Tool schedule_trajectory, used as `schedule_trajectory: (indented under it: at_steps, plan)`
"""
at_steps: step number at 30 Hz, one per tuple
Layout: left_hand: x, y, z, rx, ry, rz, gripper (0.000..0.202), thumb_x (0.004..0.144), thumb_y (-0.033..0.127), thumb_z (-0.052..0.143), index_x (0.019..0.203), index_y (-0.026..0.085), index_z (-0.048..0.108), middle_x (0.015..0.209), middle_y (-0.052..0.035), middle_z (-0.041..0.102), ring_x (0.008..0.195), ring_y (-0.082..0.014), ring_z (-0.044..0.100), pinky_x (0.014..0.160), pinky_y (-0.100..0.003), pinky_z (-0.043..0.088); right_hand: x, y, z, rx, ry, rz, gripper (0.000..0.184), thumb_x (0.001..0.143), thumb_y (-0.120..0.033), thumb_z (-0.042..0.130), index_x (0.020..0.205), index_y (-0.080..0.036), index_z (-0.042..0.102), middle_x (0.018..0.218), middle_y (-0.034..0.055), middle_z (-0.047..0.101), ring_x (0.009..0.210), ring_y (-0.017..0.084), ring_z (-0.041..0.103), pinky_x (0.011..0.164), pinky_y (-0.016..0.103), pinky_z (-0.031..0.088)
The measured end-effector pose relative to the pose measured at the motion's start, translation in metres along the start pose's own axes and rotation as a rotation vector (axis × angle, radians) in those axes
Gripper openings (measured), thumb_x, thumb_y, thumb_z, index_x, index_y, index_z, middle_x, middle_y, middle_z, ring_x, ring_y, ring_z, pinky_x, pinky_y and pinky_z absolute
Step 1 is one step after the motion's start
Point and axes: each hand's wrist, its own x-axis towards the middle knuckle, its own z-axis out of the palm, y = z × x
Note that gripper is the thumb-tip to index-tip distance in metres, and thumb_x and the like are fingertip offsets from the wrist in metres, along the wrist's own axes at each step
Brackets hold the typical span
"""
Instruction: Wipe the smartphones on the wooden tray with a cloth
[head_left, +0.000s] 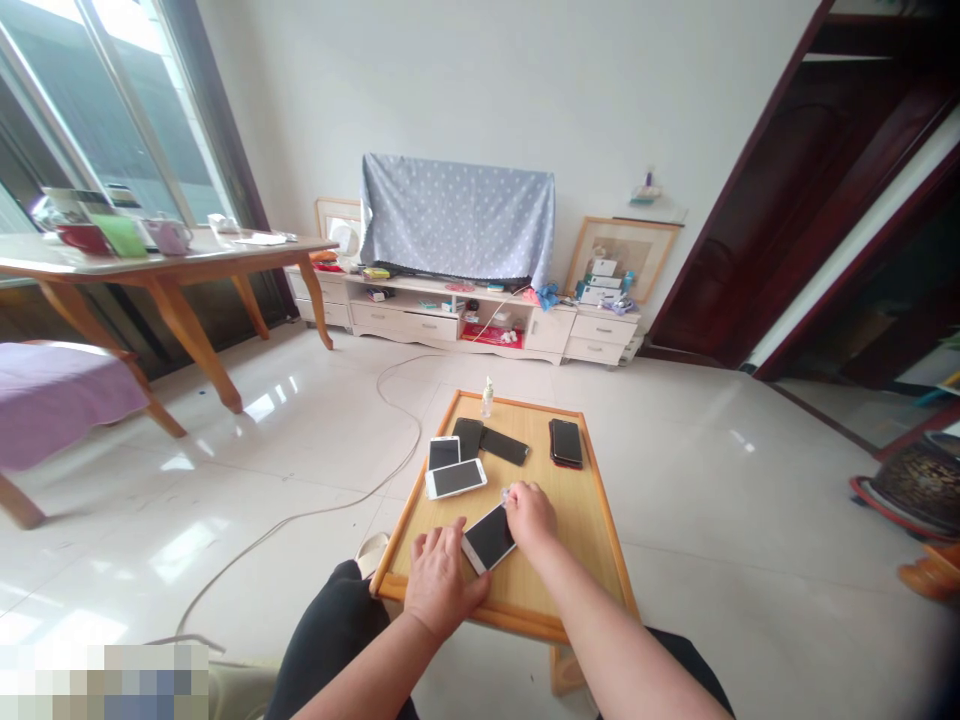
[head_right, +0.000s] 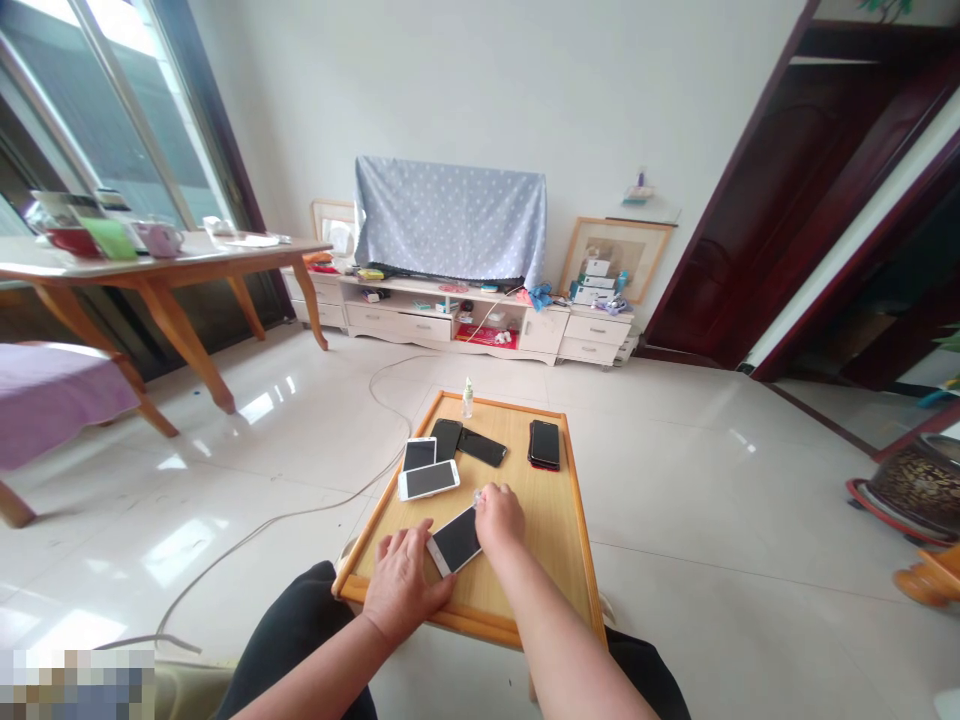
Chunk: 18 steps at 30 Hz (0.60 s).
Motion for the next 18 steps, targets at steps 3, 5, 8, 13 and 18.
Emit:
schedule_trajectory:
  at_steps: [3, 5, 8, 13, 18]
  plan:
    - [0.001, -0.001, 0.000, -0.008, 0.001, 0.008, 0.071, 0.070, 0.040, 0.066, 0.134, 0.016, 0.048, 0.117, -0.0133, 0.065, 0.108, -0.0323, 0.056, 0.102, -0.048, 0.032, -0.035, -0.031, 0.018, 0.041, -0.047, -0.140, 0.010, 0.089, -0.023, 0.060, 0.080, -0.023, 0.064, 0.088, 0.0026, 0.063, 0.081, 0.017, 0.056, 0.068, 0.026, 0.033]
    - [0.001, -0.001, 0.001, -0.014, -0.001, 0.011, 0.068, 0.072, 0.039, 0.065, 0.133, 0.016, 0.049, 0.116, -0.0136, 0.066, 0.106, -0.0318, 0.057, 0.100, -0.048, 0.033, -0.053, -0.041, 0.024, 0.066, -0.074, -0.199, 0.009, 0.089, -0.026, 0.061, 0.081, -0.025, 0.065, 0.085, 0.0007, 0.063, 0.078, 0.016, 0.056, 0.067, 0.025, 0.034]
    - [0.002, -0.001, 0.000, -0.011, -0.010, 0.005, 0.069, 0.071, 0.040, 0.065, 0.134, 0.015, 0.048, 0.115, -0.0138, 0.066, 0.108, -0.0326, 0.057, 0.101, -0.049, 0.032, -0.052, -0.025, 0.015, 0.070, -0.060, -0.167, 0.009, 0.087, -0.026, 0.062, 0.079, -0.024, 0.064, 0.084, 0.0011, 0.063, 0.077, 0.016, 0.056, 0.064, 0.026, 0.032]
    - [0.003, 0.000, -0.002, -0.001, -0.034, -0.010, 0.072, 0.069, 0.041, 0.067, 0.134, 0.016, 0.048, 0.117, -0.0130, 0.065, 0.110, -0.0330, 0.054, 0.105, -0.050, 0.028, -0.028, 0.024, -0.010, 0.037, 0.021, 0.018, 0.014, 0.093, -0.027, 0.053, 0.085, -0.021, 0.063, 0.087, 0.0049, 0.061, 0.074, 0.017, 0.054, 0.059, 0.026, 0.027]
    - [0.002, -0.001, 0.000, -0.005, -0.039, -0.005, 0.071, 0.073, 0.043, 0.065, 0.135, 0.015, 0.047, 0.117, -0.0142, 0.065, 0.110, -0.0329, 0.054, 0.103, -0.049, 0.029, -0.065, -0.002, 0.005, 0.091, -0.081, -0.099, 0.007, 0.086, -0.023, 0.062, 0.079, -0.024, 0.065, 0.085, 0.0002, 0.062, 0.074, 0.014, 0.057, 0.062, 0.025, 0.031]
